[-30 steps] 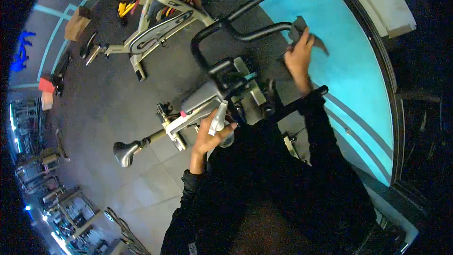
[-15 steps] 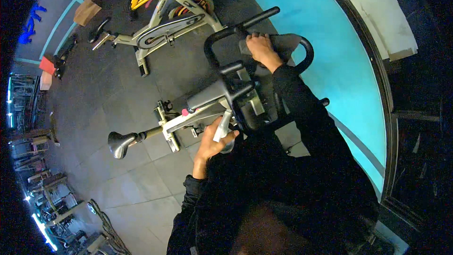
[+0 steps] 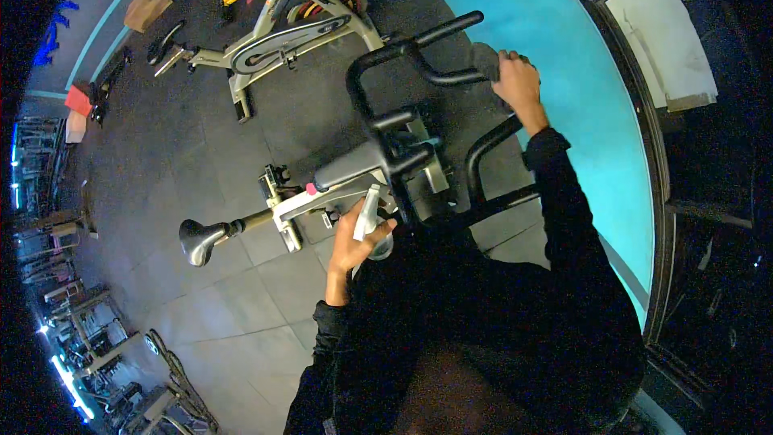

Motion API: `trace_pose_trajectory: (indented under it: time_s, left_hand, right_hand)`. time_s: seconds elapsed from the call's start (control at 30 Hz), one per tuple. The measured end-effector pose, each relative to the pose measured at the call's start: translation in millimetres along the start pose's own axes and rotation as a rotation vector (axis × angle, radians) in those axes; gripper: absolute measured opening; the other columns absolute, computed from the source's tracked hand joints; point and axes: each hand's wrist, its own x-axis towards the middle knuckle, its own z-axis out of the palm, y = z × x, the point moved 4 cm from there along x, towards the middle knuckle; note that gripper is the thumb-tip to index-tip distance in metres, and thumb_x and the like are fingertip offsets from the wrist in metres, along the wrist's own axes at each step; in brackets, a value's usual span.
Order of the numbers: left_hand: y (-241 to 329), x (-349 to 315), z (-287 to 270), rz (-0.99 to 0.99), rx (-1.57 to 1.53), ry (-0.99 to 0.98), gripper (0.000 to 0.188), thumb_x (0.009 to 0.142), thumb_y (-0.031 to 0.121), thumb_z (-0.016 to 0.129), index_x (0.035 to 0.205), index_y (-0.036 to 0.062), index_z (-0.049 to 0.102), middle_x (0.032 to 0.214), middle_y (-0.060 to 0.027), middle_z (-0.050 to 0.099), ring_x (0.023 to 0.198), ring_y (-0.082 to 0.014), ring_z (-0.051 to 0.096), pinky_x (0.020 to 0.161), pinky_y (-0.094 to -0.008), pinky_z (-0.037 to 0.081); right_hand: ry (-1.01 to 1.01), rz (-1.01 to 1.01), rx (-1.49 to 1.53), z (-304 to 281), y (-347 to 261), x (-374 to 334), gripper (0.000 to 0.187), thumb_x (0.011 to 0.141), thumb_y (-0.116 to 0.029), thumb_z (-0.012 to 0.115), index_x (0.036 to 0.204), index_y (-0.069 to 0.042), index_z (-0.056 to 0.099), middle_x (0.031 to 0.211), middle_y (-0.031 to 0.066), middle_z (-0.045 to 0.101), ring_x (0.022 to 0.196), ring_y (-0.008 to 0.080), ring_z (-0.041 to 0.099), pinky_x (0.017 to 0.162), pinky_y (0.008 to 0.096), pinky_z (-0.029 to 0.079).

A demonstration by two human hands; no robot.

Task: The person wipes the seat, handlebars, and frame of a stationary bike using a cloth and a spray bottle.

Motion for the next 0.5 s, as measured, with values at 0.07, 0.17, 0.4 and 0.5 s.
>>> trace_pose_trajectory:
  time_s: [0.07, 0.17, 0.4, 0.5]
  left_hand:
    - [-7.6, -1.3, 4.3, -0.003, -0.039, 0.005, 0.035, 0.079, 0.021, 0.078, 0.105, 0.0045, 0.062, 0.082, -0.0081, 0.066, 0.072, -0.0177, 0.062, 0.069, -0.0312, 0.049]
    - [-20.3, 5.7, 17.0, 0.029, -0.069, -0.028, 0.036, 0.078, 0.022, 0.078, 0.104, 0.0035, 0.062, 0.08, -0.0084, 0.066, 0.072, -0.0183, 0.062, 0.068, -0.0319, 0.049]
    - [24.7, 35.0, 41.3, 0.128, 0.216, -0.192, 0.044, 0.078, 0.025, 0.079, 0.11, 0.0032, 0.06, 0.079, -0.0135, 0.066, 0.07, -0.0242, 0.064, 0.067, -0.0357, 0.05]
    - [47.7, 41.2, 46.1, 0.15, 0.232, -0.327, 0.046, 0.078, 0.026, 0.078, 0.113, 0.0044, 0.058, 0.08, -0.0171, 0.066, 0.072, -0.0284, 0.066, 0.067, -0.0372, 0.05]
  right_hand:
    - [0.211, -0.014, -0.191, -5.4, -26.2, -7.7, 0.046, 0.067, -0.023, 0.078, 0.108, -0.008, 0.062, 0.101, 0.012, 0.062, 0.093, 0.0333, 0.061, 0.077, 0.0451, 0.049]
    - [0.338, 0.024, -0.25, 13.4, -33.0, 0.0, 0.045, 0.064, -0.016, 0.076, 0.105, -0.006, 0.061, 0.098, 0.0119, 0.06, 0.092, 0.0314, 0.058, 0.076, 0.0453, 0.043]
    - [0.311, -0.313, -0.142, 36.6, -168.6, -21.6, 0.048, 0.078, -0.012, 0.061, 0.125, -0.002, 0.057, 0.13, 0.0197, 0.051, 0.117, 0.0352, 0.048, 0.097, 0.0511, 0.036]
    - [0.298, -0.559, 0.042, 51.0, -145.0, -17.3, 0.055, 0.08, -0.01, 0.061, 0.134, -0.019, 0.054, 0.145, 0.0146, 0.04, 0.125, 0.0322, 0.046, 0.106, 0.0487, 0.033]
